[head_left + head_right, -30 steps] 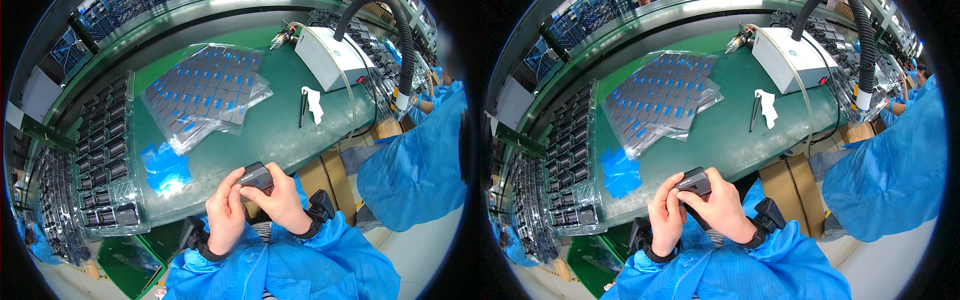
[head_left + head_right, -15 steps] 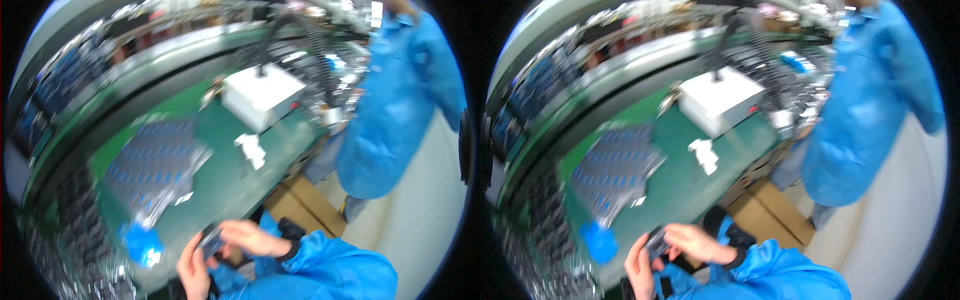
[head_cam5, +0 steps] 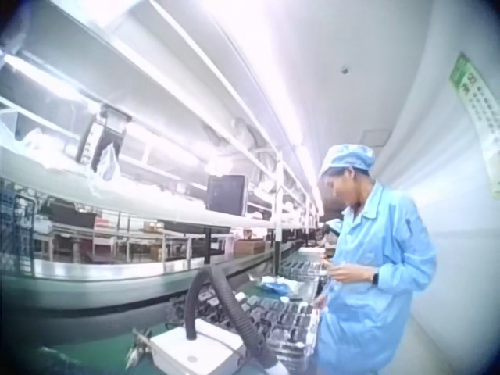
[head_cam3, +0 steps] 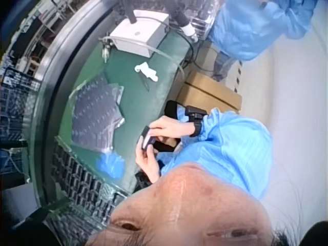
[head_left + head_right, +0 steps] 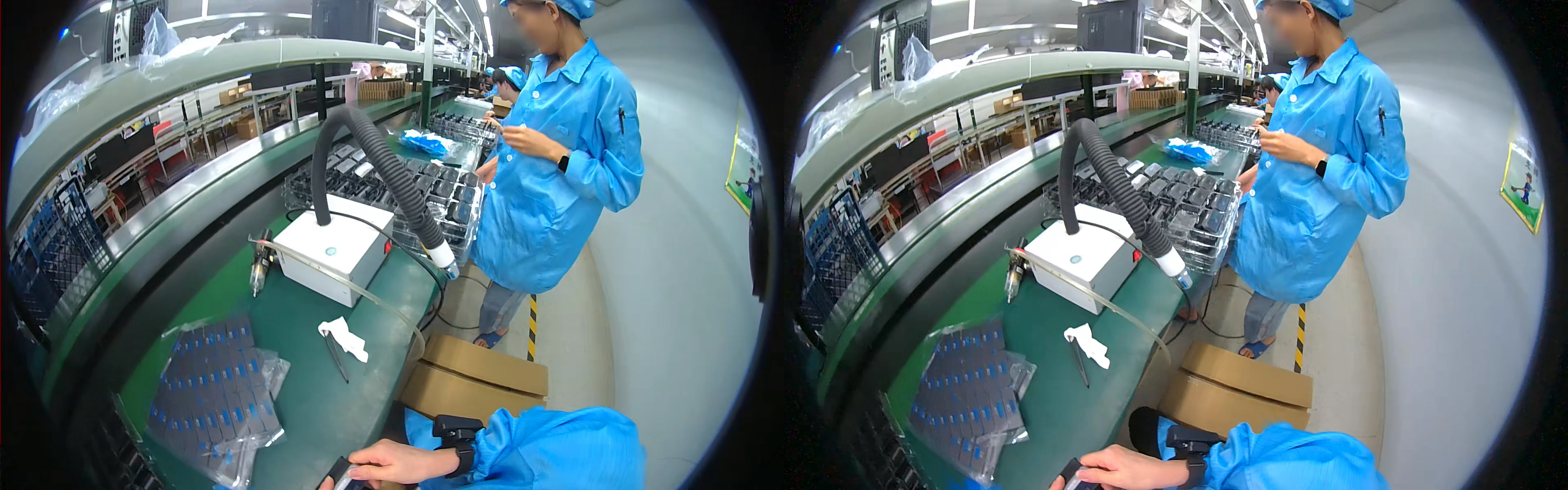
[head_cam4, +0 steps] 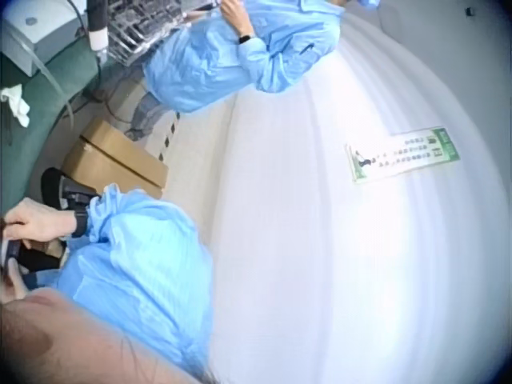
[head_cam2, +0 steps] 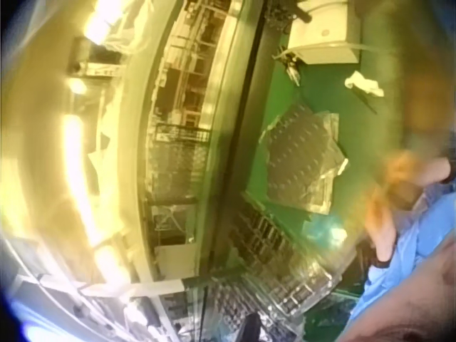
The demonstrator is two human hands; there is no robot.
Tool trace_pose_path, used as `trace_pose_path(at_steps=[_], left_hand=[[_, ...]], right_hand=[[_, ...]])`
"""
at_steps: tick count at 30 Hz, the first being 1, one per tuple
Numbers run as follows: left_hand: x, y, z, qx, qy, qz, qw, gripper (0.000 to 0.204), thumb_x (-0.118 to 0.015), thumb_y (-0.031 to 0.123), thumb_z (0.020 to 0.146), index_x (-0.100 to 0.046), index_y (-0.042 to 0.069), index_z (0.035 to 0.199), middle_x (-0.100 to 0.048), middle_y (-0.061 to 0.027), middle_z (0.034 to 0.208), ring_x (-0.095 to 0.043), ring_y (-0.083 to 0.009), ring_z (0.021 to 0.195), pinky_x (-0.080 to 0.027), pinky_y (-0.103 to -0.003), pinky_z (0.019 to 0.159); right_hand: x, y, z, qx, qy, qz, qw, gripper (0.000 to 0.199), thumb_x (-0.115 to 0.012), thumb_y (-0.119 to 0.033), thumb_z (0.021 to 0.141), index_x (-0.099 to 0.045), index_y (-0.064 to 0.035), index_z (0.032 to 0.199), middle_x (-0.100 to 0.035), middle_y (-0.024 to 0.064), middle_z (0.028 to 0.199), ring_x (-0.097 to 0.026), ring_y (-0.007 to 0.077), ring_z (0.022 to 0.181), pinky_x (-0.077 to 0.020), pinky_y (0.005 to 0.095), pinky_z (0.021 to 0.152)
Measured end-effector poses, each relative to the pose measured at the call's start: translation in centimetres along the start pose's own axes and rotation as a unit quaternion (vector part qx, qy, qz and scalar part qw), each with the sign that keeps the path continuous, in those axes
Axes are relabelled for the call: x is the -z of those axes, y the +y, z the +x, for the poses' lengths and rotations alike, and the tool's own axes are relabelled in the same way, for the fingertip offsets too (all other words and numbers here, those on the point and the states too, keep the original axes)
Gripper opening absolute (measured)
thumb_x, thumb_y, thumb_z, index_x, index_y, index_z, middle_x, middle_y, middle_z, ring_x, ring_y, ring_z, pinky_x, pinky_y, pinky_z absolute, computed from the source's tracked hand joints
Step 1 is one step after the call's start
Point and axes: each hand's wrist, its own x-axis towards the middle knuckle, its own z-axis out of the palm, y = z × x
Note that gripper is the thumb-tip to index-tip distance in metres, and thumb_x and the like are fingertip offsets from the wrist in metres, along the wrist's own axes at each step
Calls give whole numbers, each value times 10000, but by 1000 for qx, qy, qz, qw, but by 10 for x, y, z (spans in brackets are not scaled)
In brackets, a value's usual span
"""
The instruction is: Assembling components of a small electronic or plastic enclosure by applying adhesive strips and fitting parts together at a factory workbench.
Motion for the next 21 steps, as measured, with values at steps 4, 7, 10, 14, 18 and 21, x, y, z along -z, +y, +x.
trace_pose_path(at_steps=[4,7,10,14,18,21], left_hand=[[8,4,-4,-16,-47,-30,998,358,-493,72,895,-496,32,1251,-577,-15,739,-472,-56,608,-373,-180,550],[6,17,-5,9,-41,-57,998,339,-487,91,909,-501,25,1242,-575,-14,728,-474,-56,607,-380,-187,555],[5,17,-4,-3,-26,-31,999,316,-490,94,913,-513,10,1217,-581,-21,730,-476,-58,584,-380,-183,541],[11,-23,-4,-73,28,133,988,303,-505,50,895,-526,4,1194,-588,-26,740,-475,-56,567,-391,-181,536],[9,-21,-7,-82,54,164,982,289,-507,25,887,-536,-3,1173,-592,-33,755,-482,-59,572,-403,-186,543],[4,3,-12,-58,67,26,996,277,-509,53,897,-534,-10,1165,-596,-43,777,-492,-64,582,-400,-185,544]], right_hand=[[8,3,3,-15,-91,76,993,332,-416,-301,960,-499,-7,832,-519,31,673,-541,82,660,-432,245,602],[10,3,3,-25,-117,109,987,327,-402,-294,967,-502,3,872,-523,41,734,-539,85,705,-445,243,639],[4,-31,-6,-8,-4,44,999,233,-633,-213,808,-562,-3,737,-617,105,643,-609,217,567,-471,296,524],[-13,-34,-10,134,130,-112,976,274,-643,-229,794,-532,8,713,-526,196,612,-558,296,526,-420,353,488],[-22,-16,-8,117,159,-127,972,282,-653,-243,787,-533,2,714,-541,190,618,-566,299,539,-426,356,496],[-11,-12,-6,64,-11,-128,990,300,-430,-268,956,-506,4,855,-507,53,605,-522,142,584,-412,284,562]])
